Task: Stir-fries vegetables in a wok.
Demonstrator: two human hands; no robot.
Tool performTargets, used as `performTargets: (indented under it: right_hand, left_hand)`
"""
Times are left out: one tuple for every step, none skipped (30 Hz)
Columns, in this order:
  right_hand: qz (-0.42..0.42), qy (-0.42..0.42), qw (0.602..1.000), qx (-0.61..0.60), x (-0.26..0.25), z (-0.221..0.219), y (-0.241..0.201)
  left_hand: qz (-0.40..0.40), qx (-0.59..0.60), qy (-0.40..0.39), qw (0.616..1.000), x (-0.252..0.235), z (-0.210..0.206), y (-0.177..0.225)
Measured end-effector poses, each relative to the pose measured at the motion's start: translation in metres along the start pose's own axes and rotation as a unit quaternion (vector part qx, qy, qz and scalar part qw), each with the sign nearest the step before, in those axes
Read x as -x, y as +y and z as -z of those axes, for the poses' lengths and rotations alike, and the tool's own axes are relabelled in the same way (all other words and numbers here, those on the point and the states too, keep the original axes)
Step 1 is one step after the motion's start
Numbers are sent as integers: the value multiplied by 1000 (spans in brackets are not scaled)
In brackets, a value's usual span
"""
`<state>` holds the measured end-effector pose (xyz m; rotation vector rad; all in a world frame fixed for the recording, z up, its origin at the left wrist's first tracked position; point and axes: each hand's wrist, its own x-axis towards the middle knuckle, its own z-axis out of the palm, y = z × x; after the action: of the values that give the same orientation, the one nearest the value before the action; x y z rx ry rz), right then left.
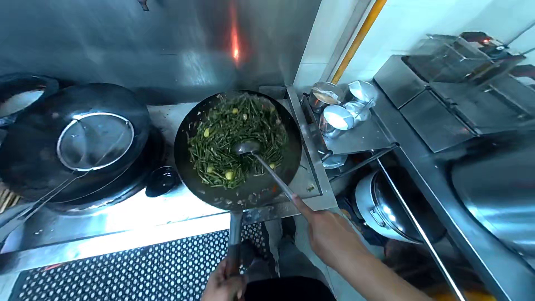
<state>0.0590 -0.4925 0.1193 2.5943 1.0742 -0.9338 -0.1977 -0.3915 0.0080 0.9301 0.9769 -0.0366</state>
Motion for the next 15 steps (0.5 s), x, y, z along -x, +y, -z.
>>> performTargets:
  right_hand:
    - [14, 2, 1000, -14, 13, 4, 7]
    - [29, 11, 999, -26, 25, 4, 16]
    - [43, 21, 998, -33, 36, 6, 26]
    - [52, 22, 998, -39, 43, 10, 34]
    - [52, 13, 997, -46, 48, 16, 40]
    - [44, -1, 998, -53, 50, 23, 44]
    - [32, -12, 998, -60, 48, 32, 46]
    - [22, -12, 997, -72, 41, 38, 49]
    - [10, -7, 996, -85, 31, 43, 51]
    - [1, 6, 995, -97, 16, 47, 53]
    - [-3, 27, 994, -110, -3, 50, 55]
    - [-4, 51, 992, -119, -24, 52, 56]
    - [-4, 75, 989, -127, -47, 54, 57]
    - [-6, 94, 986, -139, -70, 55, 56]
    - [-10, 105, 982, -159, -92, 56, 55]
  left_hand:
    - [7, 35, -8, 999, -3, -7, 16]
    - [14, 69, -11, 997, -6, -14, 30]
    - [17, 93, -8, 996, -10, -21, 41]
    - [19, 106, -3, 994, -14, -26, 49]
    - [21, 111, 2, 994, -19, -29, 54]
    - [23, 110, 5, 994, -22, -29, 55]
    - [25, 109, 6, 994, -26, -28, 55]
    - [27, 110, 4, 994, -29, -27, 55]
    - [30, 111, 2, 993, -31, -27, 55]
    - [31, 114, 1, 993, -32, -28, 57]
    - [32, 116, -2, 993, -34, -30, 59]
    - [32, 116, -3, 993, -36, -32, 61]
    - [32, 116, -1, 993, -38, -33, 62]
    - [33, 112, 2, 993, -40, -34, 63]
    - [34, 108, 5, 994, -42, -34, 64]
